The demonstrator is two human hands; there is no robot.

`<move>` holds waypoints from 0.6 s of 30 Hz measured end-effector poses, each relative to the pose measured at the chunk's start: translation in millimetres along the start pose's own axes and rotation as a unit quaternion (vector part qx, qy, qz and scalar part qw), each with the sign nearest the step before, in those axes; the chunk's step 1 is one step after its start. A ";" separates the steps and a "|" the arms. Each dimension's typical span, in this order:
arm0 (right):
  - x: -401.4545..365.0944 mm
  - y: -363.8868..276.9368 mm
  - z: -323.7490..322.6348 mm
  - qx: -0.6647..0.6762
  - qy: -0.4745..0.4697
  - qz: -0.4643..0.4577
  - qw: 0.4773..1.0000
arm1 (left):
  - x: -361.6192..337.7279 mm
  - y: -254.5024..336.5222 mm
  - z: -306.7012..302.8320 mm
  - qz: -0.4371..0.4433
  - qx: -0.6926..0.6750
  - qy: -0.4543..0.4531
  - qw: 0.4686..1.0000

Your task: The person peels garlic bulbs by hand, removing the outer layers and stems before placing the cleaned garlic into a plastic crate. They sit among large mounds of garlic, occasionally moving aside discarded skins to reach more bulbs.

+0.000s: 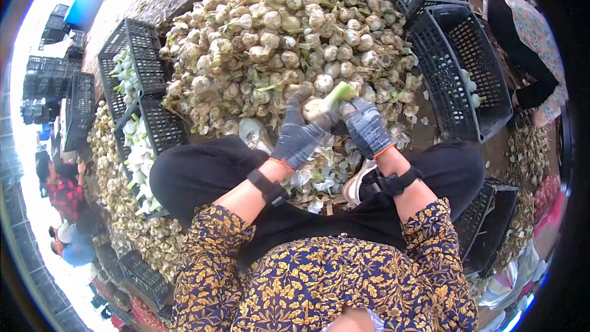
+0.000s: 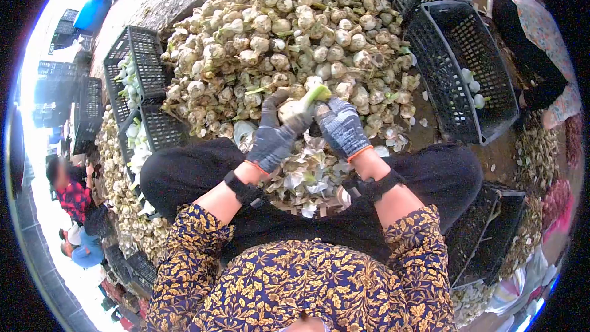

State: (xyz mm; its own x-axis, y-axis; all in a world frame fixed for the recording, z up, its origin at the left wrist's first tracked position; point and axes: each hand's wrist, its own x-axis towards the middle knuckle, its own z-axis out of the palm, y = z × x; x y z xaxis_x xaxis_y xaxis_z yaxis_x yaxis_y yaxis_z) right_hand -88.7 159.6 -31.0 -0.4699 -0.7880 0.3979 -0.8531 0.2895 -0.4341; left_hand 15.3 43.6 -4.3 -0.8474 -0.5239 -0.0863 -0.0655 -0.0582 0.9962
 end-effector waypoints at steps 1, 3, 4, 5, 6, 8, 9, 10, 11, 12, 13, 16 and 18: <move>-0.2 4.3 -0.2 -0.004 -0.011 -0.009 1.000 | 4.0 10.0 -0.7 -0.114 -0.037 0.003 0.993; 1.9 3.3 -3.5 0.088 -0.047 0.062 0.993 | 12.2 -1.4 -14.9 -0.246 -0.102 -0.033 0.963; -1.0 3.8 -2.6 0.001 0.007 -0.016 1.000 | 14.3 0.6 -15.7 -0.277 -0.126 -0.042 0.952; -4.0 5.8 5.0 0.048 0.001 0.042 0.998 | 13.6 2.7 -13.8 -0.209 0.035 -0.034 0.977; -6.1 6.6 11.5 0.096 -0.005 0.099 0.990 | 12.0 5.6 -12.7 -0.209 0.034 -0.036 0.977; -3.0 -0.6 1.2 0.122 -0.035 0.139 0.982 | 8.5 11.6 -12.5 -0.156 0.123 -0.071 0.978; -1.8 -2.8 -2.5 0.149 -0.065 0.177 0.971 | 9.7 16.1 -13.3 -0.197 0.032 -0.088 0.976; -2.5 -1.3 -2.7 0.149 -0.065 0.178 0.971 | 10.3 15.9 -13.7 -0.198 0.032 -0.088 0.976; -2.9 2.7 -3.1 0.127 -0.083 0.139 0.979 | 10.8 15.6 -14.1 -0.262 -0.099 -0.082 0.956; -1.9 7.7 -2.7 0.103 -0.100 0.100 0.985 | 12.0 15.4 -15.0 -0.319 -0.228 -0.074 0.917; -11.4 21.1 25.6 0.329 -0.082 0.248 0.907 | 12.9 9.8 -18.7 -0.324 -0.276 -0.105 0.899; -25.9 34.6 39.0 0.504 -0.047 0.303 0.807 | 12.1 8.8 -18.2 -0.311 -0.325 -0.131 0.883; 10.2 -10.5 -12.6 0.604 -0.040 0.481 0.634 | 13.2 6.5 -16.8 -0.315 -0.356 -0.133 0.870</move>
State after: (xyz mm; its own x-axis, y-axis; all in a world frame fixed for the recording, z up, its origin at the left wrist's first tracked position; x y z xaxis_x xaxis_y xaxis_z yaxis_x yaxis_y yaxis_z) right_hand -87.3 155.3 -12.3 -0.5864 -0.6017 -0.5423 0.6392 0.0674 -0.7661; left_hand 12.5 22.0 0.9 -0.8592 0.0126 -0.5114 -0.2992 -0.8232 0.4825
